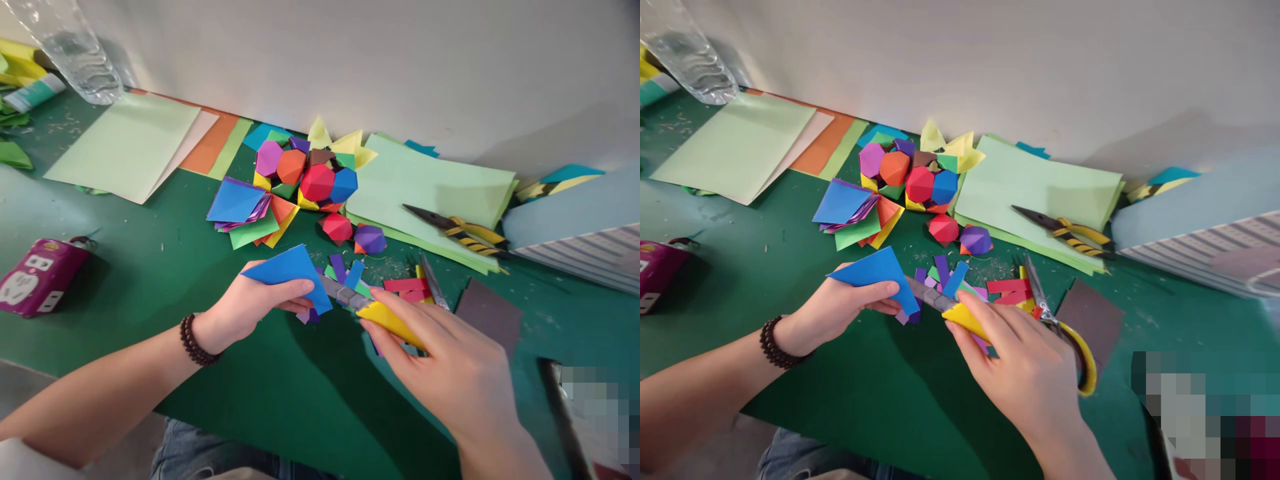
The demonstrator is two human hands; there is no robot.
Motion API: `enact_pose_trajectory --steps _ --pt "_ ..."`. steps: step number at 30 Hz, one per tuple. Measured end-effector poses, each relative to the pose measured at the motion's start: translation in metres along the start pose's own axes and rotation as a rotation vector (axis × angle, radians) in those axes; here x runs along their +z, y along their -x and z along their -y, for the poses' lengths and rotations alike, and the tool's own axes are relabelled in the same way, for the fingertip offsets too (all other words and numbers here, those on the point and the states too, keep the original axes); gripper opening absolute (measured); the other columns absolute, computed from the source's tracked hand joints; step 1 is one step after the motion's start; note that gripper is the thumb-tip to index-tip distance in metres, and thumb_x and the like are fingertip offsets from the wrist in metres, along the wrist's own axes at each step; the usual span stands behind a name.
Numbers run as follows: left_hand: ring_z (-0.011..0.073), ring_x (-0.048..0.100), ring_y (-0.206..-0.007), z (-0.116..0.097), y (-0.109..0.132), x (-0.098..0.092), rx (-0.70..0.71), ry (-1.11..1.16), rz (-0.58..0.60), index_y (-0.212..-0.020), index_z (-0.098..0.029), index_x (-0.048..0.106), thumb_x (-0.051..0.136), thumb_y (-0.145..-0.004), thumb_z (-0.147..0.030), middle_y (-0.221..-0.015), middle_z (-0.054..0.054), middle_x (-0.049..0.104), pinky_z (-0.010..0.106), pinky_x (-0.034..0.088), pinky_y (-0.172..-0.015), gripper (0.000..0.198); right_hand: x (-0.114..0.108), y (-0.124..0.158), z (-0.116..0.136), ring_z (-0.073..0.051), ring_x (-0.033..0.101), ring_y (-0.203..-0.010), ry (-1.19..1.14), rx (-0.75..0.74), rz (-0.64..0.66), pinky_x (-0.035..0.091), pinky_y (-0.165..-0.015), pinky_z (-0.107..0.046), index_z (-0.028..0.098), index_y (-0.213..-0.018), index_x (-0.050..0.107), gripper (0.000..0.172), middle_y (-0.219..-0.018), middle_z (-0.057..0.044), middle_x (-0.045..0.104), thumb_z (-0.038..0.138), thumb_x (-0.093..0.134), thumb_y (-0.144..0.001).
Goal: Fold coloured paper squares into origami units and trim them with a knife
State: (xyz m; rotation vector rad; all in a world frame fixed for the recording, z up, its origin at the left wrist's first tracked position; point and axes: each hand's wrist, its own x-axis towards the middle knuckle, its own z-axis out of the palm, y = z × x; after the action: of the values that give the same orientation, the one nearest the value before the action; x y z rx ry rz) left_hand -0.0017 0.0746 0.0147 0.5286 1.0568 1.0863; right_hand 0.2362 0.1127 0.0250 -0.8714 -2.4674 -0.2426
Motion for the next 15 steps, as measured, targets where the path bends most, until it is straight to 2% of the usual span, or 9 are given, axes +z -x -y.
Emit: enact_pose_trajectory --steps 3,8,12,15 --pt "0.0189 0.073 -0.07 0.004 0.001 0.002 0.002 -0.015 0.043 -0.085 -0.011 0.073 0.08 -0.074 -0.027 -0.079 0.008 0.076 0.033 0.061 -0.073 0.021 0.002 -0.002 0.007 -0.015 0.066 -0.068 -0.002 0.007 -0.006 0.049 -0.067 -0.026 0.016 -0.109 0.067 0.026 -0.08 -0.003 0.071 0.025 0.072 -0.084" --pt "0.0195 0.073 -0.071 0.006 0.001 0.003 0.019 0.011 -0.002 -0.086 -0.011 0.073 0.081 -0.073 -0.03 -0.079 0.007 0.076 0.034 0.062 -0.072 0.025 0.004 -0.005 0.011 -0.015 0.066 -0.068 0.018 0.021 -0.027 0.049 -0.067 -0.026 0.016 -0.109 0.066 0.027 -0.08 -0.003 0.071 0.024 0.072 -0.085" --pt "0.0205 0.072 -0.067 0.003 0.002 0.004 0.031 0.046 -0.015 -0.082 -0.01 0.072 0.077 -0.077 -0.038 -0.077 0.008 0.075 0.035 0.061 -0.069 0.029 0.004 -0.005 0.011 -0.015 0.066 -0.067 0.045 0.014 -0.039 0.049 -0.066 -0.026 0.015 -0.108 0.067 0.026 -0.078 -0.003 0.07 0.024 0.073 -0.084" --pt "0.0196 0.072 -0.067 0.003 0.002 0.004 0.081 0.019 -0.036 -0.083 -0.01 0.071 0.075 -0.079 -0.037 -0.083 0.009 0.075 0.036 0.061 -0.071 0.027 0.005 -0.006 0.014 -0.016 0.066 -0.068 0.037 0.018 -0.044 0.049 -0.066 -0.026 0.014 -0.108 0.067 0.027 -0.079 -0.004 0.07 0.024 0.072 -0.084"
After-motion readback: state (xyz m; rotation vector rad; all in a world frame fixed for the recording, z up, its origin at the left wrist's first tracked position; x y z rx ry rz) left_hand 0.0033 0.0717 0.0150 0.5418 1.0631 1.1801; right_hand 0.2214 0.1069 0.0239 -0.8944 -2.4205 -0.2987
